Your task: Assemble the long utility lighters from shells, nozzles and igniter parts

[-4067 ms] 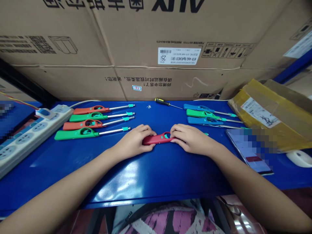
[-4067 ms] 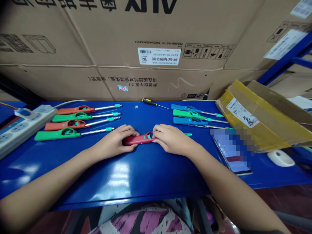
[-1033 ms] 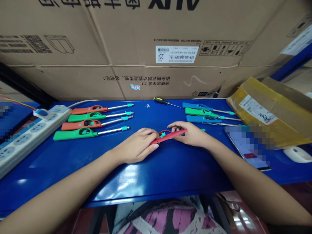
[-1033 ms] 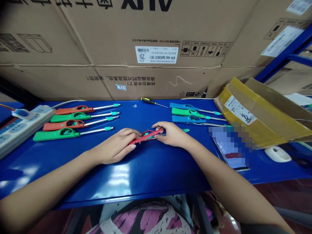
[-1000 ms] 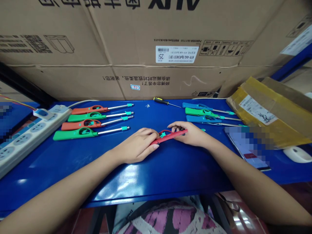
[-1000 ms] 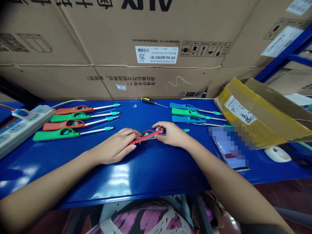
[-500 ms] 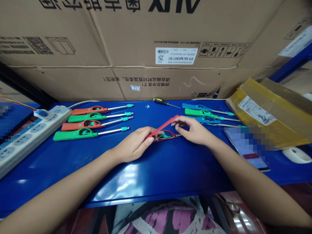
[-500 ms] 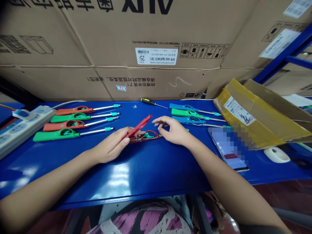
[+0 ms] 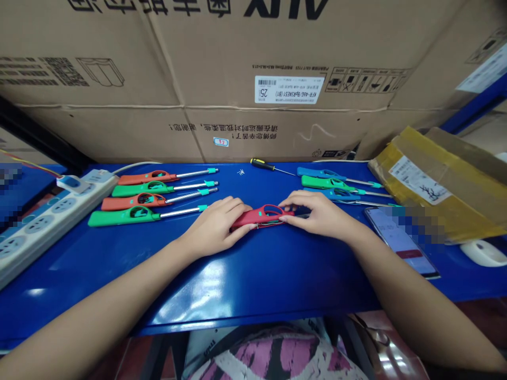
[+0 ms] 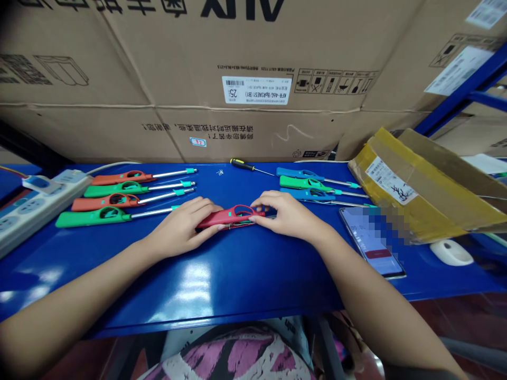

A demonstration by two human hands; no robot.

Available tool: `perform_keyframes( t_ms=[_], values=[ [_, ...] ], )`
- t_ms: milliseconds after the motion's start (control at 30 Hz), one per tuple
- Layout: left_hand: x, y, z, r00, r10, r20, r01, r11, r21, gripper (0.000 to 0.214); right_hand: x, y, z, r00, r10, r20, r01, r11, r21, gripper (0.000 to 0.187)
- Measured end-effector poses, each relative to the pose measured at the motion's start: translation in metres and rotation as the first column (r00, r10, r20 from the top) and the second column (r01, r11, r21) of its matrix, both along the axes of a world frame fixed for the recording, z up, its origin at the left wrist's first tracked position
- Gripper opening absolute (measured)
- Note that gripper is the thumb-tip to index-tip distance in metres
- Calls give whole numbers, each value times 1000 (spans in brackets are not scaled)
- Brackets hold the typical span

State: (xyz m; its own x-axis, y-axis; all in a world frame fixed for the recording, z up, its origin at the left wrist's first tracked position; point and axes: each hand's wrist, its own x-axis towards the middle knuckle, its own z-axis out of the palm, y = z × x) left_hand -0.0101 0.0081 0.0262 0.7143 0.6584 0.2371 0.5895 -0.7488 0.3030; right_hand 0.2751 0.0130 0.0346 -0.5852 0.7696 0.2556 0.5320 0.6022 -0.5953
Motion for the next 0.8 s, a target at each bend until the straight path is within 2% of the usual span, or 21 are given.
perform_keyframes(
  t_ms=[100, 233, 800],
  values=[
    [2, -1, -5, 1000, 28, -5, -28, 1000, 11, 39, 3, 2, -1, 989, 31, 142, -38, 998, 46, 17],
    [2, -1, -8, 999, 35, 3, -35, 999, 25, 37, 6, 4, -1, 971, 51, 235, -76, 992, 100, 16],
    [-1, -1, -4, 1000, -7, 11, 7, 1000, 26, 31, 6, 0, 2, 927, 47, 372, -107, 984, 143, 21]
  ],
)
